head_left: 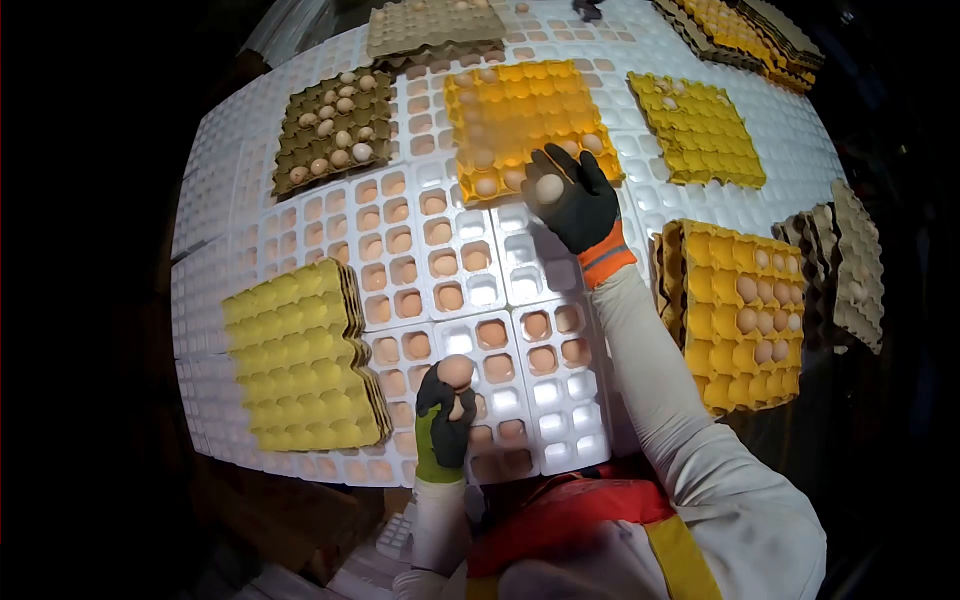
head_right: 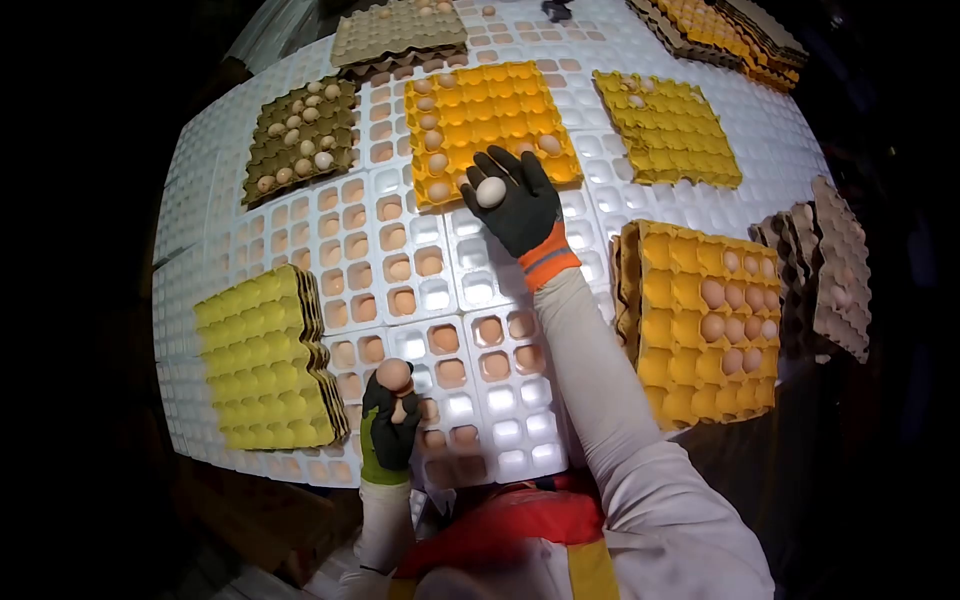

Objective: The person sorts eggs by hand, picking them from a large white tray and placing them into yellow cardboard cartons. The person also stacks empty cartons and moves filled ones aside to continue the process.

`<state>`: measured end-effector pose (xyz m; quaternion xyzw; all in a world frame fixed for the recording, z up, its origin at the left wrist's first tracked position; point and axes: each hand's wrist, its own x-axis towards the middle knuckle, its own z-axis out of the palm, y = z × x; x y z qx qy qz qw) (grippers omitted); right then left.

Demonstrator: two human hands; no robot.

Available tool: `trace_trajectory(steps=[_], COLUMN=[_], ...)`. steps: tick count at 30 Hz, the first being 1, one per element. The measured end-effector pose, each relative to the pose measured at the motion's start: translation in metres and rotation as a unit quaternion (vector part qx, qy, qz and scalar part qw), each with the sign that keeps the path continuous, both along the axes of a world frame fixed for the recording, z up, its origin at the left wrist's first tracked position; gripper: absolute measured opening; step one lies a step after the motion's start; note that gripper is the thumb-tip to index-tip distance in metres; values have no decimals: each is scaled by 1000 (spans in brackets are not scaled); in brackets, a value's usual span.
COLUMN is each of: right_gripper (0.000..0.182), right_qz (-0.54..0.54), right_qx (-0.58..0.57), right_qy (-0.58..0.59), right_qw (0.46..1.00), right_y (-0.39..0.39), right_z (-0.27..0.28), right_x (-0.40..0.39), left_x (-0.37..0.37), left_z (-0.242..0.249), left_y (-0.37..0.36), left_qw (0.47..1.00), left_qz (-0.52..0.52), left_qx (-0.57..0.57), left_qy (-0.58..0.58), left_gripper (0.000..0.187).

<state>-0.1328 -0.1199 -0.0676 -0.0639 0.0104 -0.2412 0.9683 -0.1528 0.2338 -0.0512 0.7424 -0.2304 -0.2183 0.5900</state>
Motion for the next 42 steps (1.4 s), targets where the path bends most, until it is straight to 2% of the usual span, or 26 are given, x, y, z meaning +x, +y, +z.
trace_trajectory(steps=[1,3,5,7,8,9,10,12,14,15,17,18,19,20,21,23,25,27,28,29,32,33,35,38,41,42], right_gripper=[44,43,47,51,50,44,42,38,41,41,38,39,39,41,43,31,37,46,47,41,43,45,43,46,49,49], right_qz=[22,-101,-82,-62,-26,-16,-23,-75,-216,-286,-245,-276,-299,-338,-373,-193,66,201,209,221,117,81,80,78,79,19], right_qx=[42,-313,-282,-241,-162,-236,-318,-473,-627,-696,-731,-764,-792,-762,-727,-557,-465,-505,-480,-248,-98,-299,-189,-184,-340,-449], right_qy=[-28,122,89,58,95,166,243,355,427,424,424,434,438,418,401,336,278,260,353,337,311,332,345,407,502,524], right_qw=[998,936,952,967,982,957,916,803,614,505,476,390,303,361,414,735,838,798,775,881,938,891,916,891,791,724], right_y=[17,52,64,67,64,60,55,36,13,1,-31,-39,-37,-30,-20,40,94,144,167,172,171,173,177,191,204,212], right_z=[6,16,15,17,20,12,12,9,1,-2,-22,-33,-49,-47,-35,6,16,26,27,20,6,-1,3,-2,-21,-29], right_x=[-15,-39,-51,-61,-60,-55,-46,-20,26,49,86,96,100,97,86,32,-31,-83,-115,-130,-172,-185,-213,-238,-250,-248], left_x=[-3,-2,-1,4,2,-4,-6,-1,3,5,3,2,2,3,2,4,2,3,-4,-3,-14,-15,-18,-19,-22,-22], left_z=[-2,-4,-8,-12,-9,-3,2,-11,-23,-19,8,25,18,12,14,22,0,-10,-12,9,10,6,2,-17,-33,-35], left_y=[0,-1,0,0,-3,-8,-9,-1,7,4,-10,-17,-13,-9,-11,-16,-16,-18,-13,-11,-11,-8,-6,1,5,7], left_qw=[993,966,948,813,909,971,997,944,850,914,995,989,998,972,956,958,978,981,982,964,929,929,956,960,982,987], left_qz=[20,35,20,-1,-25,-45,-60,-33,-34,-28,-53,-49,-21,43,68,82,71,45,30,13,-33,-57,-97,-98,-104,-106], left_qx=[-52,-115,-140,-306,-223,-133,-36,-166,-283,-208,-54,22,-22,-72,-96,-77,-81,-109,-119,-61,-156,-149,-87,-66,-38,-29], left_qy=[103,229,284,496,352,193,26,285,443,346,58,-135,48,221,268,265,178,153,142,259,333,333,262,253,155,121], left_gripper=[30,33,35,30,29,27,27,26,24,24,22,21,24,26,28,33,36,38,39,43,51,54,55,53,54,54])
